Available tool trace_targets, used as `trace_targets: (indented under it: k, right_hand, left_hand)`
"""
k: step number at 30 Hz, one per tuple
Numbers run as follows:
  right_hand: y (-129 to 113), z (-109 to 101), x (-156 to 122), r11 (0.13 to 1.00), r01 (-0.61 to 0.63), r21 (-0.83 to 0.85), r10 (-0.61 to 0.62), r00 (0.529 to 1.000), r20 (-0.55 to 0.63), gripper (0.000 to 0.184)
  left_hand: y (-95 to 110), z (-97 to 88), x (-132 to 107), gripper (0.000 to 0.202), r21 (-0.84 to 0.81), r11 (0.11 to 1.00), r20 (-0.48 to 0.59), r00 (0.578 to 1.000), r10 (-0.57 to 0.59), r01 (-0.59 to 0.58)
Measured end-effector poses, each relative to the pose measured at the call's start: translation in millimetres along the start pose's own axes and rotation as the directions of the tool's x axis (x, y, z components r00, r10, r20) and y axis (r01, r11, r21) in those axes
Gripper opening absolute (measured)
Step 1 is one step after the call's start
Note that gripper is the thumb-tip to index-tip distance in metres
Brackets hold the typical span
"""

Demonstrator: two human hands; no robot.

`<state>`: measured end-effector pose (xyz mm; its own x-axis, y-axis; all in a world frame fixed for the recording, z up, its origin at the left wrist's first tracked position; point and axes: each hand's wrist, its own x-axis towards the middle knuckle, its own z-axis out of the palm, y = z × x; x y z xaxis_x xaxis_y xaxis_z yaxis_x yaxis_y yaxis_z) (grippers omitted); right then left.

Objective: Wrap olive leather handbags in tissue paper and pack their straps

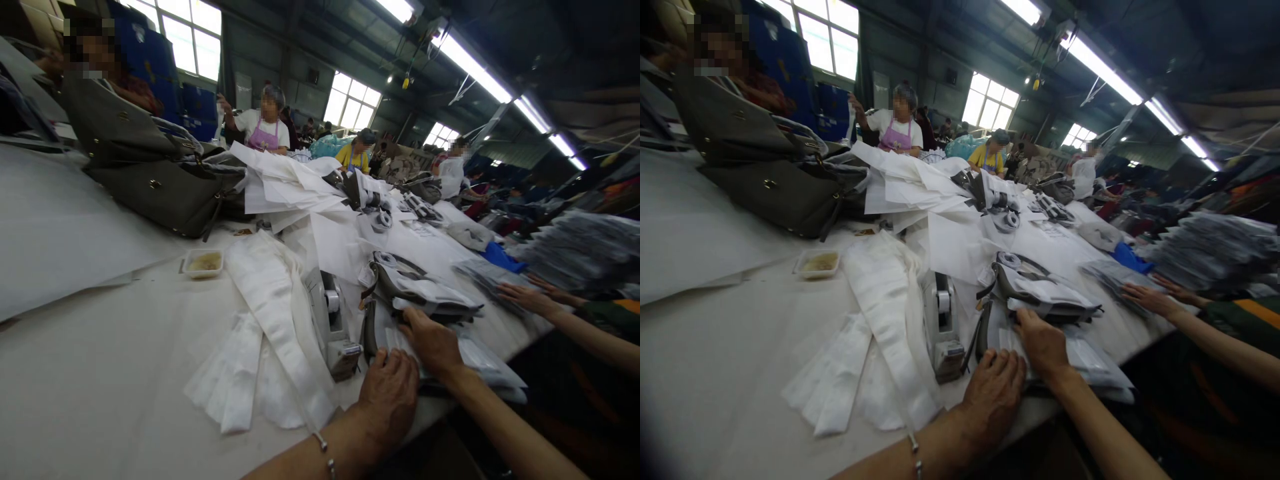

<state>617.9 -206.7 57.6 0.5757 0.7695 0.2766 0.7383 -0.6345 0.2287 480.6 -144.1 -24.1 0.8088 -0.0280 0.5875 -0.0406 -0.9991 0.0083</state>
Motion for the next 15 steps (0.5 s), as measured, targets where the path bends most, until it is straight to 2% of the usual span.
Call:
trace_targets:
  k: [2, 3, 4, 6, 9, 12, 15]
  right_hand:
    - [9.4, 4.4, -14.3, 0.962, -0.177, 0.208, 0.203, 0.973, -0.111, 0.016]
    - [12.5, 5.5, -21.9, 0.927, -0.216, 0.306, 0.274, 0.948, -0.161, 0.022]
    - [14.1, 6.1, -29.3, 0.895, -0.215, 0.390, 0.308, 0.931, -0.195, 0.027]
    - [11.9, 7.3, -41.2, 0.855, -0.141, 0.499, 0.264, 0.946, -0.186, 0.036]
    - [1.1, 12.5, -46.3, 0.823, -0.050, 0.566, 0.051, 0.999, 0.013, 0.046]
    - [-6.2, 19.1, -36.9, 0.834, -0.088, 0.545, -0.049, 0.971, 0.233, 0.057]
    - [-7.9, 21.8, -21.5, 0.855, -0.124, 0.503, -0.087, 0.923, 0.375, 0.062]
  left_hand:
    - [-0.5, 0.0, -0.3, 0.040, -0.006, 1.000, 0.002, 1.000, 0.011, -0.011]
    - [-0.6, 0.0, -0.5, 0.040, -0.011, 1.000, -0.003, 1.000, 0.015, -0.015]
    - [-0.5, -0.1, -0.6, 0.040, -0.016, 1.000, -0.010, 1.000, 0.017, -0.017]
    - [-0.2, -0.2, -0.6, 0.040, -0.036, 0.999, -0.028, 1.000, 0.012, -0.013]
    - [0.0, -0.4, 0.3, 0.041, -0.074, 0.997, -0.049, 0.999, -0.014, 0.011]
    - [-1.2, -0.2, 2.2, 0.042, -0.098, 0.995, -0.045, 0.999, -0.011, 0.007]
    - [-2.6, 1.4, 4.4, 0.042, -0.110, 0.994, -0.025, 1.000, -0.008, 0.005]
